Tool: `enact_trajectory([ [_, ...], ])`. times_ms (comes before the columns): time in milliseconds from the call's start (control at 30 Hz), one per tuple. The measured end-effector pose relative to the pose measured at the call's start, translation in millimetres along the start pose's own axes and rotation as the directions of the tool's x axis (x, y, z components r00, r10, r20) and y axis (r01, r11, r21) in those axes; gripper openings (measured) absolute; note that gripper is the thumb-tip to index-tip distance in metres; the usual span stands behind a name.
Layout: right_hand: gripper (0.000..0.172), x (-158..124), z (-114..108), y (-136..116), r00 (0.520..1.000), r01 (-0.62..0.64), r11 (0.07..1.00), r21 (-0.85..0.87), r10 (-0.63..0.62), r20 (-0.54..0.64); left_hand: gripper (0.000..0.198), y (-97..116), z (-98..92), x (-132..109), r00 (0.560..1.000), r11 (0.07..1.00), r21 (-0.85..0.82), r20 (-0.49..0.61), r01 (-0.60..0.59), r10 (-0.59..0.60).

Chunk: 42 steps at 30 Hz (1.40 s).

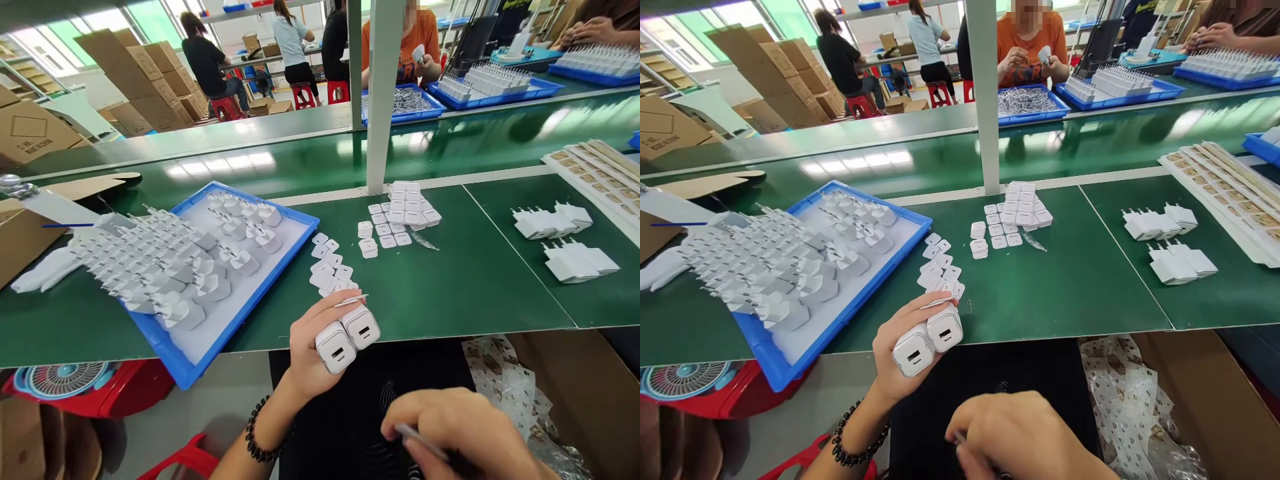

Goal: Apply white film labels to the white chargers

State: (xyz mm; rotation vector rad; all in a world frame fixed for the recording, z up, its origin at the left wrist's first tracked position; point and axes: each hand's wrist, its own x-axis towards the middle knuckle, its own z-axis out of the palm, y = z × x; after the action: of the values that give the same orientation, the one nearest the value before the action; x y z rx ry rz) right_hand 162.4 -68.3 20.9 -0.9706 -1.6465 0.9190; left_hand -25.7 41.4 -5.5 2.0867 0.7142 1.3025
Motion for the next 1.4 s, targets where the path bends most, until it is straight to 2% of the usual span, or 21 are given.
enact_trajectory([
  [67,0.013,5.3,-3.5,-4.4,0.986,-0.133,0.991,0.029,0.135,-0.097,0.037,6.4,2.2,0.4,0.999,0.997,-0.065,-0.004,0.052,-0.052],
  [133,0.01,8.9,-5.9,-5.9,0.952,-0.243,0.964,0.109,0.259,-0.165,0.037,10.2,3.5,1.0,0.996,0.991,-0.101,-0.002,0.088,-0.089],
  [200,0.012,10.9,-6.0,-3.4,0.908,-0.309,0.922,0.232,0.359,-0.218,0.038,11.9,4.2,1.0,0.995,0.988,-0.115,0.006,0.101,-0.101],
  [300,0.016,11.7,-2.6,4.8,0.858,-0.352,0.842,0.41,0.465,-0.217,0.038,12.7,5.1,-0.4,0.997,0.99,-0.113,0.014,0.083,-0.082],
  [467,0.007,8.7,4.3,12.3,0.839,-0.324,0.7,0.637,0.524,-0.149,0.036,14.6,7.9,-2.5,1.0,1.0,-0.025,-0.01,0.003,-0.004],
  [667,0.014,10.5,13.4,13.2,0.816,-0.27,0.622,0.735,0.553,-0.168,0.031,16.6,11.9,-1.8,0.993,0.99,0.092,-0.034,-0.107,0.111],
  [867,0.019,16.2,25.7,12.1,0.767,-0.23,0.505,0.832,0.62,-0.164,0.031,16.5,14.9,-3.2,0.985,0.974,0.17,-0.055,-0.151,0.163],
  [1000,0.021,17.9,29.5,12.5,0.749,-0.235,0.5,0.834,0.64,-0.173,0.029,16.8,16.3,-3.7,0.981,0.969,0.174,-0.05,-0.175,0.186],
  [1267,0.026,17.0,30.4,12.7,0.756,-0.208,0.517,0.83,0.623,-0.199,0.028,15.7,17.5,-3.9,0.98,0.969,0.159,-0.036,-0.186,0.194],
  [1400,0.028,17.2,33.4,12.9,0.758,-0.157,0.543,0.825,0.601,-0.251,0.029,13.9,18.6,-5.8,0.981,0.971,0.15,-0.028,-0.187,0.194],
])
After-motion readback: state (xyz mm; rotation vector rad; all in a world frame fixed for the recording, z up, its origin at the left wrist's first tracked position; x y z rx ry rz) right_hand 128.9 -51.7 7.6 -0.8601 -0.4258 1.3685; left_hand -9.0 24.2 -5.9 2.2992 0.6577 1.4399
